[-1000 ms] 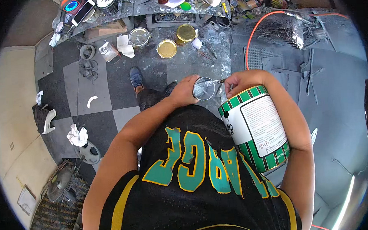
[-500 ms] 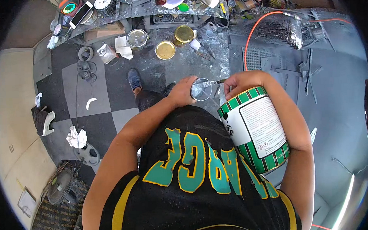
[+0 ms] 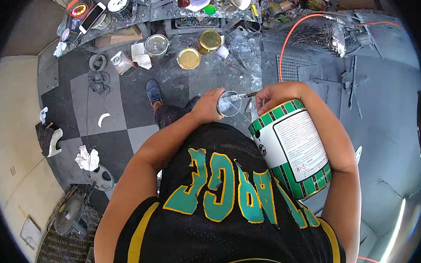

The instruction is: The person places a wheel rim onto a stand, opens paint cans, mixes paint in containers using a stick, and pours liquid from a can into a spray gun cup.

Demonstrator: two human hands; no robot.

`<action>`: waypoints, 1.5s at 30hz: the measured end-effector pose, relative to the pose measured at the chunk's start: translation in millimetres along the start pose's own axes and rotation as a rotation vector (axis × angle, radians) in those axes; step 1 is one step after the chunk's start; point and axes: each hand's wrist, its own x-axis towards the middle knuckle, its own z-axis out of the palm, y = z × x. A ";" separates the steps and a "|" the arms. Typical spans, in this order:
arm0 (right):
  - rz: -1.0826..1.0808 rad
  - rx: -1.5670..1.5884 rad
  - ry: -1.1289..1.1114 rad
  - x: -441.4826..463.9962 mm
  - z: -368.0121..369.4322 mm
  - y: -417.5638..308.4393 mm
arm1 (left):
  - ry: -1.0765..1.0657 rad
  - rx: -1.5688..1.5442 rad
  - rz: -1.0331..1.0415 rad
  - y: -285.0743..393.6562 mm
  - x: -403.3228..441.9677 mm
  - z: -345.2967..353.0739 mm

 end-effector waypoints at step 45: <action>-0.004 0.018 -0.012 2.6 1.1 -3.7 | 0.011 -0.046 0.043 -10.5 -3.7 4.8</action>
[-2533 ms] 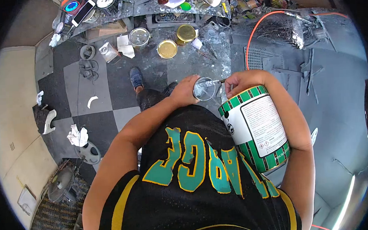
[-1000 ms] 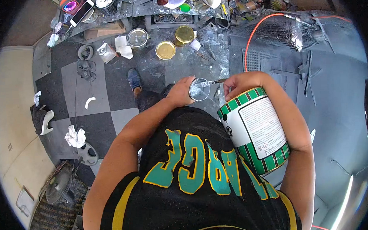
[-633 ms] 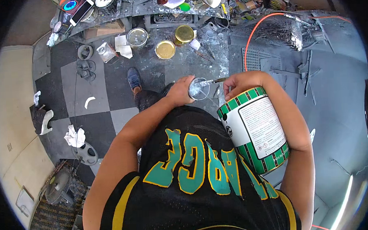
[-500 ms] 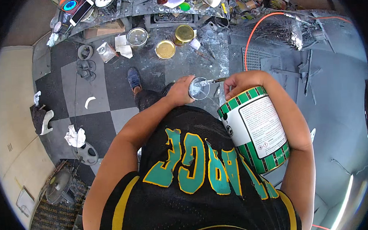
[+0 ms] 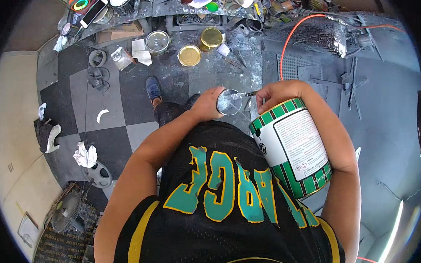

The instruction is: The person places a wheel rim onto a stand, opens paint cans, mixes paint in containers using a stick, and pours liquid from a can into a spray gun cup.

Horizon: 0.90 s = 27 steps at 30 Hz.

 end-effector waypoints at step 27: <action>0.019 -0.060 -0.001 2.6 -3.6 1.8 | 0.012 -0.005 0.023 6.7 3.0 -1.7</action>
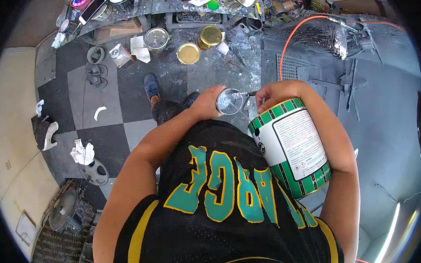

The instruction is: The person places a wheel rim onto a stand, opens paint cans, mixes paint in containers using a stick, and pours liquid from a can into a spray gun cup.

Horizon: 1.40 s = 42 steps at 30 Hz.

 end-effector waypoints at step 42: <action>0.070 -0.094 -0.036 5.4 -3.9 -10.8 | 0.041 0.064 0.070 -19.7 -0.9 3.3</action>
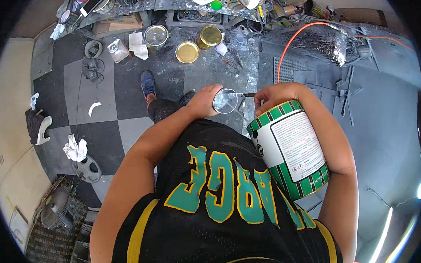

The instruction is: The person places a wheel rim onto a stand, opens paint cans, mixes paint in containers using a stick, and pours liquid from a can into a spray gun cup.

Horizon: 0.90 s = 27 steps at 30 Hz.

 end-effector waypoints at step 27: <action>0.015 0.012 0.019 -2.4 1.8 -5.8 | -0.018 -0.009 -0.012 -5.6 -1.1 -2.4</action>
